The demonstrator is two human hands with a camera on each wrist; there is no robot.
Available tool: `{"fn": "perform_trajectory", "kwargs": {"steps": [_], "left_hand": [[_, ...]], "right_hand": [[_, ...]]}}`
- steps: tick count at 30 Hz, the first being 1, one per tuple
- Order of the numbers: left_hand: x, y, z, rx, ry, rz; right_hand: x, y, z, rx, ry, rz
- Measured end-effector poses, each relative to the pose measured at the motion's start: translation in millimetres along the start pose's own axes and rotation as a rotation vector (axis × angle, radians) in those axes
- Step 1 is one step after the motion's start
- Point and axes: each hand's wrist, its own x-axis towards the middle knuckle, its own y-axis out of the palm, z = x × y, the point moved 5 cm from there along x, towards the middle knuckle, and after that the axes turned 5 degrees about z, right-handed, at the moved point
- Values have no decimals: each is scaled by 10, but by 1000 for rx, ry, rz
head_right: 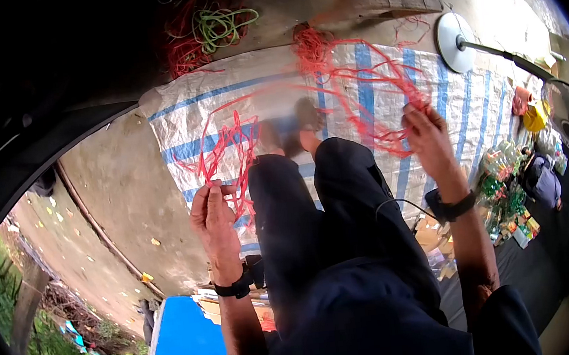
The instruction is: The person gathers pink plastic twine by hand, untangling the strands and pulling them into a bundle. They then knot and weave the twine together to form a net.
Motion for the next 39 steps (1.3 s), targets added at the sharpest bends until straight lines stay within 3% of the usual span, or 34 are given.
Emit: {"fn": "perform_trajectory", "kwargs": {"steps": [4,7,9,11,12,13,15,17,21,25,27,29,31,36,39], "left_hand": [[74,95,-8,29,20,86],[-29,105,-13,273,13,98],[56,266,34,292,112,255],[36,458,68,299,155,311],[12,564,102,302,121,369],[-10,677,154,305,88,425],[-50,858,322,342,142,478],[-129,1013,530,386,87,539],[-361,1276,843,488,79,577],[-615,1525,1067,540,-3,614],[-765,1591,1133,555,-47,623],[-860,1687,1209,592,-18,653],[-1004,1702,1224,540,-93,599],[-1102,1836,1406,395,-219,577],[-1082,1853,1547,351,-255,593]], "right_hand": [[-82,-629,148,-139,-132,-162],[-96,-1222,70,-289,-201,-256],[-137,-1567,67,-300,-151,-253],[-211,-1899,-10,-485,-300,-419],[-164,-2193,-89,-543,-357,-414],[-250,-2198,-84,-537,-404,-538],[-222,-2359,-277,-398,-486,-511],[-318,-2034,-392,-408,-529,-478],[-474,-1514,-654,-287,-359,-455],[-593,-1654,-848,-4,-241,-453],[-715,-1735,-788,177,-280,-305],[-776,-1876,-676,166,-273,-288],[-875,-1880,-637,261,-178,-202],[-975,-1825,-587,194,-151,-10],[-973,-1680,-637,364,-91,-31]]}}
